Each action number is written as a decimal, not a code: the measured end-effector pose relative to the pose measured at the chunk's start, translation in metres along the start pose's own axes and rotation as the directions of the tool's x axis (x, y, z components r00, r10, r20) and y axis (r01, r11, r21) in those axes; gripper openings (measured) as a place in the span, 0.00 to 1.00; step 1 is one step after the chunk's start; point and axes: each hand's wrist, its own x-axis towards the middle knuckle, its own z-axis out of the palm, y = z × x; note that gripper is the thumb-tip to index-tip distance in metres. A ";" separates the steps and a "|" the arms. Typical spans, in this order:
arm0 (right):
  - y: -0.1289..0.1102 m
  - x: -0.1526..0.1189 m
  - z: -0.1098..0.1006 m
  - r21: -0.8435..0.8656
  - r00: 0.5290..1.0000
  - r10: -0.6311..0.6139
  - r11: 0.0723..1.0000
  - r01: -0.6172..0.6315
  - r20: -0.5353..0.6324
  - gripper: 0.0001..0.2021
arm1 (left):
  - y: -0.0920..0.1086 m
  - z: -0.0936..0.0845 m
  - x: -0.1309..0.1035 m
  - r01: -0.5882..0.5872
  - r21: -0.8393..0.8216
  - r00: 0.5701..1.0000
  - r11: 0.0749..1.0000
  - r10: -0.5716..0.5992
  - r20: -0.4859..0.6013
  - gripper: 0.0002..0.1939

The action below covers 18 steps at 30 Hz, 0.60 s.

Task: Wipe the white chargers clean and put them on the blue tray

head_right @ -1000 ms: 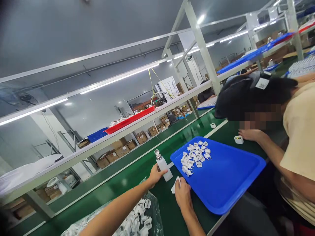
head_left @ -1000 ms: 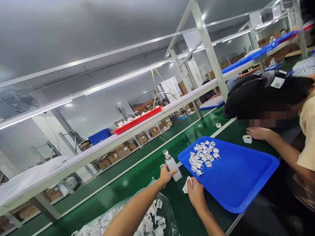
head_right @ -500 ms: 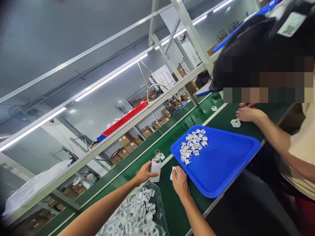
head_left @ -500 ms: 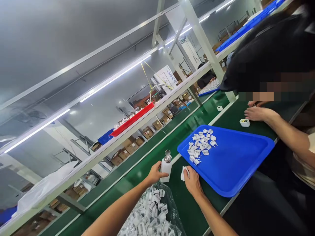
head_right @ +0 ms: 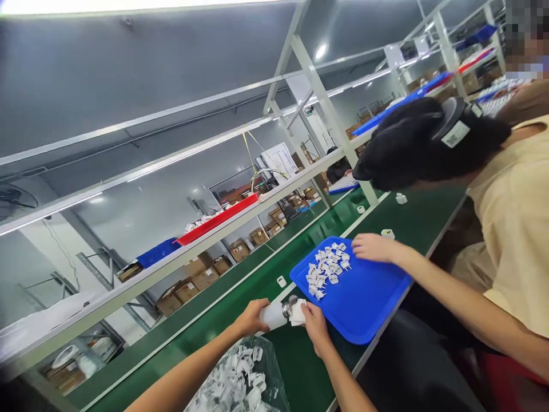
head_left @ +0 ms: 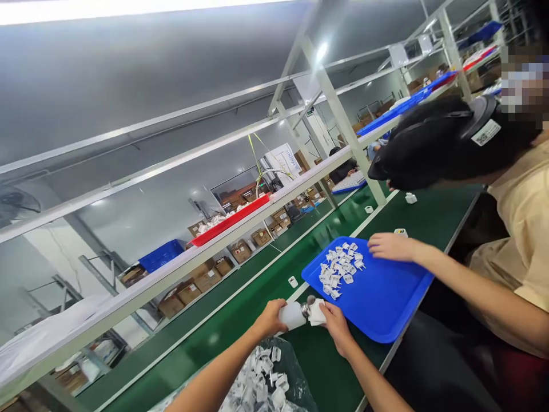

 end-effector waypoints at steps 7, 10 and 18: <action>-0.093 0.073 -0.084 -0.032 0.982 0.127 0.992 -0.123 0.142 0.14 | 0.005 -0.008 0.002 -0.031 0.134 0.999 0.990 0.029 0.015 0.18; -0.074 0.046 -0.067 -0.079 0.965 0.198 0.979 -0.187 0.171 0.14 | 0.013 -0.013 0.001 -0.051 0.203 0.999 0.978 0.049 0.014 0.18; 0.042 -0.044 0.038 -0.052 0.947 0.218 0.976 -0.212 0.236 0.16 | 0.033 -0.029 -0.007 -0.110 0.380 0.993 0.919 0.116 0.007 0.18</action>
